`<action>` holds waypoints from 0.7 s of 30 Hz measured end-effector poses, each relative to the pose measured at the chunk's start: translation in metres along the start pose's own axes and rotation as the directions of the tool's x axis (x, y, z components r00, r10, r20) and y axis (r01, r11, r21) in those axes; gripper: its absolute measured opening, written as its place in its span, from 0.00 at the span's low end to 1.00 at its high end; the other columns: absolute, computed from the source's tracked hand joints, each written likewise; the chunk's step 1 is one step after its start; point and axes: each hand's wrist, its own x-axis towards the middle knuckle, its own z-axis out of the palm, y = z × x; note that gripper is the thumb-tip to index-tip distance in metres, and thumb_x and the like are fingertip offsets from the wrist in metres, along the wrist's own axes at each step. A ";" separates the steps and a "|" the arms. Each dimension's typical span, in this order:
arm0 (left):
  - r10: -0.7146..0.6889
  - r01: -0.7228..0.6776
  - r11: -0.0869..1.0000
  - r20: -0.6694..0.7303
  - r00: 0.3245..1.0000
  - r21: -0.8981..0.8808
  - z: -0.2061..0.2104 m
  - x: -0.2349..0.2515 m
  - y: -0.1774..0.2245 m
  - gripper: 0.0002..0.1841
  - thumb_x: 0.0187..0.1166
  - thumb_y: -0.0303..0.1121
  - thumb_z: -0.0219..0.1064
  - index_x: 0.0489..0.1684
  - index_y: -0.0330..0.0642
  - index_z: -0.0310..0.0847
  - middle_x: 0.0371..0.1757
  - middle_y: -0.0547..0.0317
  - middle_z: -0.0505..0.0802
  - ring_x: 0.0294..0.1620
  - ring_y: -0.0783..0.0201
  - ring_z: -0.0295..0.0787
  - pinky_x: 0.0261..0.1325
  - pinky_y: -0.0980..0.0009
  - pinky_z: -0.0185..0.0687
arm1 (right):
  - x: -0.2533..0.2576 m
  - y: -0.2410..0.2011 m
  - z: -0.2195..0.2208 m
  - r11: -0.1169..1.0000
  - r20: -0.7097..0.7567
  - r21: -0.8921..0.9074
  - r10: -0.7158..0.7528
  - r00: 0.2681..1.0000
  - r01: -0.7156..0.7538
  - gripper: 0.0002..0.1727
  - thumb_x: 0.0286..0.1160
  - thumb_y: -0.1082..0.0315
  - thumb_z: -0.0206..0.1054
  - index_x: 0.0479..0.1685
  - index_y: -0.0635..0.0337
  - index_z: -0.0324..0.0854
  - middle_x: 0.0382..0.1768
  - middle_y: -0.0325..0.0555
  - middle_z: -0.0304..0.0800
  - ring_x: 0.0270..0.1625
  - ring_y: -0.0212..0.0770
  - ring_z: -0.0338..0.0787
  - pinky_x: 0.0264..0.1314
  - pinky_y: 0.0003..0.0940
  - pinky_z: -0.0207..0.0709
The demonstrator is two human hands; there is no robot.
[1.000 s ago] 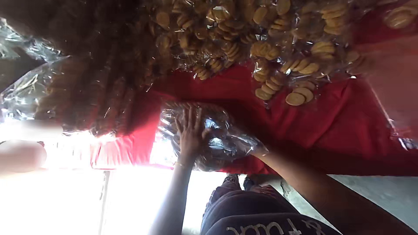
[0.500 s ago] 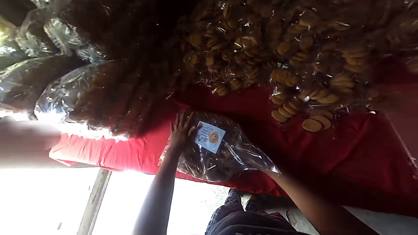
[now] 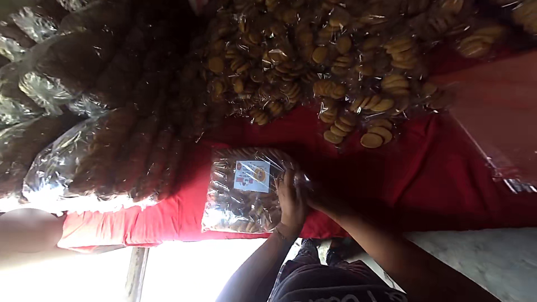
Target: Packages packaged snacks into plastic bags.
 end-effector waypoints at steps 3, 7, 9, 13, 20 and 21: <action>0.215 -0.248 0.967 0.320 0.923 0.064 -0.009 -0.003 0.009 0.38 0.76 0.50 0.68 0.73 0.21 0.71 0.69 0.33 0.85 0.77 0.43 0.77 0.87 0.40 0.49 | -0.031 0.028 -0.014 1.000 -0.063 -0.022 0.007 0.998 -0.009 0.24 0.77 0.64 0.65 0.63 0.77 0.81 0.57 0.65 0.90 0.62 0.49 0.89 0.71 0.35 0.78; 0.147 -0.394 0.753 0.449 0.881 0.526 -0.003 0.020 -0.017 0.55 0.52 0.48 0.83 0.89 0.36 0.62 0.89 0.32 0.64 0.92 0.31 0.49 0.85 0.23 0.32 | -0.042 0.027 -0.016 0.957 0.037 -0.193 0.228 0.973 -0.217 0.24 0.75 0.65 0.67 0.65 0.75 0.82 0.63 0.66 0.87 0.70 0.57 0.85 0.77 0.49 0.72; 0.102 -0.365 0.702 0.421 0.901 0.612 0.009 0.025 -0.023 0.38 0.61 0.40 0.79 0.79 0.43 0.77 0.90 0.38 0.65 0.93 0.36 0.48 0.86 0.26 0.33 | -0.028 0.006 -0.019 0.864 0.167 -0.334 0.446 0.879 -0.375 0.24 0.81 0.65 0.64 0.68 0.76 0.79 0.68 0.71 0.82 0.77 0.64 0.78 0.81 0.57 0.65; 0.200 -0.395 0.747 0.385 0.901 0.535 0.022 0.024 -0.021 0.16 0.68 0.21 0.68 0.52 0.43 0.93 0.78 0.49 0.84 0.87 0.42 0.67 0.87 0.31 0.40 | -0.024 0.020 -0.005 0.889 0.133 -0.290 0.405 0.905 -0.355 0.25 0.82 0.61 0.61 0.68 0.75 0.79 0.67 0.72 0.83 0.74 0.66 0.79 0.78 0.61 0.66; 0.074 -0.186 0.936 0.349 0.934 0.299 -0.007 0.019 -0.025 0.19 0.69 0.19 0.67 0.58 0.16 0.82 0.56 0.24 0.90 0.60 0.36 0.89 0.69 0.52 0.79 | -0.012 0.016 -0.037 0.976 0.284 -0.085 0.215 0.934 -0.199 0.16 0.82 0.71 0.62 0.63 0.67 0.84 0.62 0.64 0.86 0.69 0.60 0.83 0.74 0.59 0.71; 0.081 -0.242 0.894 0.395 0.915 0.377 -0.008 0.018 -0.024 0.20 0.67 0.20 0.69 0.58 0.17 0.83 0.55 0.24 0.90 0.60 0.34 0.88 0.68 0.50 0.79 | -0.017 0.026 -0.043 0.987 0.250 -0.126 0.129 0.960 -0.100 0.17 0.81 0.73 0.61 0.66 0.67 0.83 0.66 0.63 0.85 0.73 0.59 0.81 0.77 0.56 0.70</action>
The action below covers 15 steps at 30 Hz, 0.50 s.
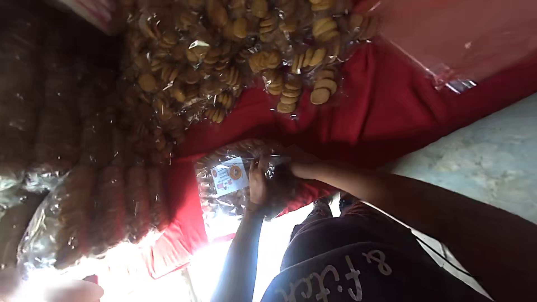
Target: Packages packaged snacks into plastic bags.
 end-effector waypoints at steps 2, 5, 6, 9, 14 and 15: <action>0.029 -0.040 0.986 0.068 0.997 0.161 -0.001 -0.002 0.006 0.21 0.64 0.20 0.72 0.58 0.20 0.85 0.54 0.24 0.90 0.58 0.30 0.88 0.64 0.46 0.81 | -0.013 0.014 -0.008 0.961 -0.075 -0.248 -0.144 0.987 0.122 0.18 0.74 0.76 0.67 0.64 0.67 0.85 0.68 0.66 0.81 0.76 0.62 0.78 0.79 0.52 0.70; 0.039 -0.073 0.957 0.124 0.992 0.282 0.000 -0.001 0.014 0.21 0.64 0.16 0.69 0.59 0.22 0.85 0.50 0.27 0.92 0.58 0.30 0.88 0.62 0.47 0.81 | -0.026 -0.005 -0.019 0.953 -0.136 -0.304 -0.031 0.990 -0.011 0.17 0.76 0.77 0.66 0.63 0.70 0.82 0.64 0.66 0.81 0.69 0.62 0.83 0.71 0.52 0.77; 0.038 -0.087 0.941 0.151 0.988 0.328 0.000 -0.001 0.017 0.21 0.64 0.14 0.67 0.60 0.22 0.84 0.50 0.27 0.92 0.59 0.30 0.88 0.63 0.47 0.81 | -0.026 -0.011 -0.018 0.954 -0.168 -0.277 0.069 0.983 -0.114 0.16 0.78 0.78 0.64 0.63 0.69 0.79 0.60 0.64 0.82 0.63 0.61 0.87 0.64 0.52 0.82; 0.015 -0.145 0.871 0.270 0.963 0.470 -0.004 0.001 0.025 0.22 0.69 0.17 0.66 0.64 0.18 0.79 0.47 0.28 0.92 0.60 0.30 0.88 0.67 0.48 0.78 | -0.028 -0.025 -0.018 0.907 -0.123 -0.265 0.305 0.945 -0.327 0.13 0.85 0.73 0.56 0.61 0.68 0.80 0.49 0.64 0.90 0.54 0.65 0.91 0.52 0.60 0.81; -0.120 -0.273 0.791 0.577 0.808 0.547 -0.002 0.003 0.037 0.55 0.63 0.67 0.72 0.88 0.36 0.61 0.75 0.37 0.83 0.78 0.39 0.76 0.85 0.46 0.55 | -0.048 -0.020 -0.033 0.929 0.246 -0.034 0.365 0.898 -0.369 0.20 0.90 0.61 0.55 0.59 0.72 0.82 0.57 0.69 0.86 0.66 0.66 0.84 0.69 0.64 0.70; -0.162 -0.300 0.767 0.625 0.764 0.567 0.003 0.001 0.036 0.60 0.62 0.71 0.70 0.93 0.39 0.52 0.82 0.39 0.77 0.84 0.41 0.69 0.89 0.45 0.48 | -0.056 -0.020 -0.026 0.941 0.251 0.045 0.314 0.916 -0.335 0.21 0.90 0.60 0.55 0.56 0.74 0.82 0.54 0.71 0.86 0.63 0.67 0.85 0.68 0.64 0.71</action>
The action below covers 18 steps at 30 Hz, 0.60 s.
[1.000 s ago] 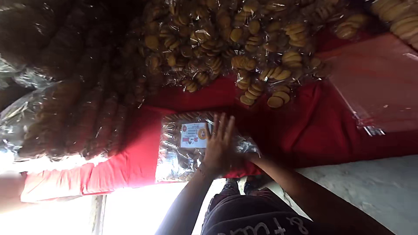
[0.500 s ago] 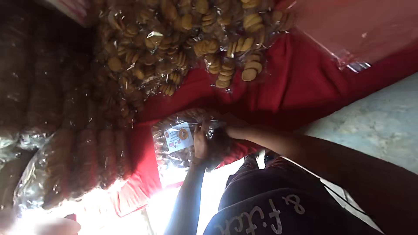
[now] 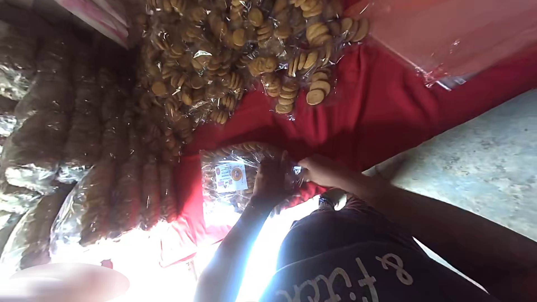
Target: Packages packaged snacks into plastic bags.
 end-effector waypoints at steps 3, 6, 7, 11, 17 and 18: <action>0.034 -0.039 0.995 0.054 0.998 0.090 0.008 -0.003 0.005 0.53 0.70 0.68 0.64 0.90 0.35 0.57 0.85 0.39 0.74 0.87 0.42 0.65 0.90 0.45 0.41 | -0.013 0.003 0.032 0.971 -0.099 0.194 -0.119 0.988 0.137 0.22 0.90 0.61 0.56 0.44 0.77 0.82 0.38 0.67 0.85 0.45 0.59 0.85 0.55 0.57 0.74; -0.021 0.021 0.999 0.009 1.000 -0.038 -0.006 -0.013 0.011 0.30 0.78 0.45 0.64 0.74 0.31 0.77 0.75 0.36 0.82 0.83 0.42 0.70 0.88 0.49 0.48 | -0.025 -0.017 0.025 0.931 -0.152 0.298 -0.172 0.973 0.211 0.20 0.90 0.63 0.54 0.44 0.75 0.83 0.36 0.59 0.84 0.41 0.48 0.82 0.52 0.47 0.73; -0.058 0.059 0.996 0.015 0.998 -0.069 -0.020 -0.017 0.011 0.25 0.80 0.39 0.63 0.71 0.30 0.79 0.73 0.36 0.84 0.81 0.41 0.72 0.88 0.49 0.51 | -0.030 -0.027 0.016 0.924 -0.162 0.294 -0.205 0.965 0.246 0.20 0.90 0.63 0.54 0.46 0.75 0.83 0.38 0.59 0.85 0.43 0.47 0.82 0.53 0.46 0.74; -0.035 0.036 0.997 -0.010 0.999 0.066 -0.114 -0.061 -0.017 0.14 0.83 0.27 0.61 0.59 0.32 0.86 0.53 0.37 0.92 0.62 0.39 0.85 0.79 0.44 0.61 | -0.048 -0.076 -0.021 0.817 -0.376 0.102 -0.497 0.782 0.568 0.17 0.86 0.61 0.60 0.33 0.65 0.85 0.21 0.41 0.80 0.27 0.29 0.77 0.34 0.28 0.71; -0.194 -0.054 0.949 -0.710 0.677 -0.310 -0.125 -0.136 -0.096 0.08 0.71 0.23 0.69 0.45 0.30 0.86 0.41 0.41 0.91 0.48 0.47 0.88 0.61 0.49 0.78 | -0.012 -0.110 -0.048 0.557 -0.624 -0.067 -0.671 0.401 0.828 0.13 0.85 0.66 0.57 0.51 0.63 0.85 0.41 0.37 0.88 0.41 0.22 0.85 0.47 0.18 0.81; -0.345 -0.037 0.876 -0.679 0.648 -0.480 -0.104 -0.138 -0.105 0.09 0.76 0.24 0.66 0.49 0.29 0.83 0.44 0.42 0.90 0.50 0.53 0.87 0.60 0.53 0.80 | 0.007 -0.100 -0.045 0.641 -0.629 -0.117 -0.639 0.443 0.759 0.16 0.85 0.65 0.57 0.59 0.65 0.84 0.51 0.46 0.89 0.52 0.31 0.88 0.58 0.27 0.83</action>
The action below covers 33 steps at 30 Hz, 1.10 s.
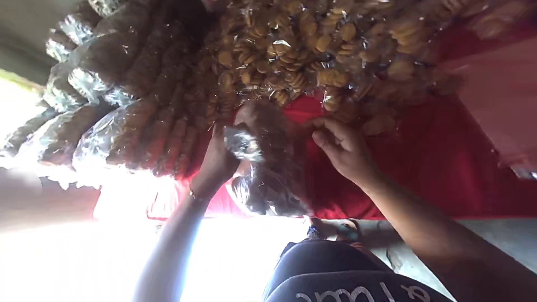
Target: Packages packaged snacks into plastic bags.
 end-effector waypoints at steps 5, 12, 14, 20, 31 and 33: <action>-0.645 0.422 0.463 0.030 0.764 -0.779 0.117 -0.085 -0.093 0.14 0.89 0.25 0.46 0.59 0.22 0.73 0.48 0.53 0.86 0.50 0.76 0.82 0.61 0.75 0.79 | 0.000 0.051 0.050 0.873 0.450 -0.423 0.435 0.780 -0.243 0.34 0.89 0.49 0.56 0.86 0.62 0.67 0.87 0.64 0.60 0.88 0.66 0.61 0.86 0.65 0.53; -0.822 0.285 0.209 -0.011 0.569 -0.935 0.182 -0.130 -0.084 0.17 0.91 0.26 0.41 0.58 0.23 0.73 0.43 0.60 0.85 0.46 0.83 0.81 0.57 0.82 0.77 | -0.046 0.039 0.137 0.653 0.712 -0.611 0.206 0.671 0.448 0.52 0.81 0.29 0.42 0.91 0.65 0.54 0.92 0.64 0.49 0.95 0.63 0.46 0.86 0.79 0.30; -0.859 0.211 0.116 0.009 0.513 -0.971 0.181 -0.129 -0.078 0.16 0.92 0.32 0.40 0.50 0.40 0.78 0.34 0.74 0.87 0.39 0.86 0.84 0.49 0.83 0.82 | -0.051 0.062 0.137 0.603 0.719 -0.558 0.009 0.695 0.570 0.50 0.84 0.31 0.34 0.90 0.66 0.56 0.91 0.61 0.55 0.94 0.60 0.52 0.87 0.78 0.35; -0.870 0.252 0.129 0.012 0.493 -0.959 0.181 -0.128 -0.087 0.20 0.95 0.41 0.44 0.67 0.35 0.74 0.49 0.62 0.85 0.48 0.81 0.81 0.58 0.77 0.79 | -0.023 0.054 0.145 0.725 0.787 -0.484 0.117 0.605 0.490 0.52 0.84 0.31 0.38 0.92 0.69 0.46 0.93 0.64 0.43 0.96 0.60 0.39 0.88 0.76 0.21; -0.869 0.162 0.086 0.006 0.495 -0.983 0.186 -0.124 -0.100 0.15 0.93 0.35 0.44 0.52 0.40 0.78 0.34 0.70 0.87 0.37 0.81 0.85 0.47 0.79 0.84 | -0.031 0.047 0.174 0.601 0.846 -0.504 0.200 0.494 0.620 0.57 0.77 0.23 0.27 0.93 0.63 0.51 0.94 0.61 0.40 0.96 0.62 0.36 0.82 0.85 0.24; -0.871 0.171 0.107 -0.010 0.491 -0.979 0.188 -0.124 -0.100 0.15 0.93 0.35 0.44 0.54 0.38 0.77 0.36 0.68 0.87 0.38 0.81 0.86 0.48 0.78 0.85 | -0.030 0.045 0.173 0.613 0.845 -0.515 0.244 0.476 0.599 0.59 0.75 0.21 0.30 0.94 0.63 0.49 0.95 0.60 0.37 0.96 0.60 0.33 0.83 0.83 0.21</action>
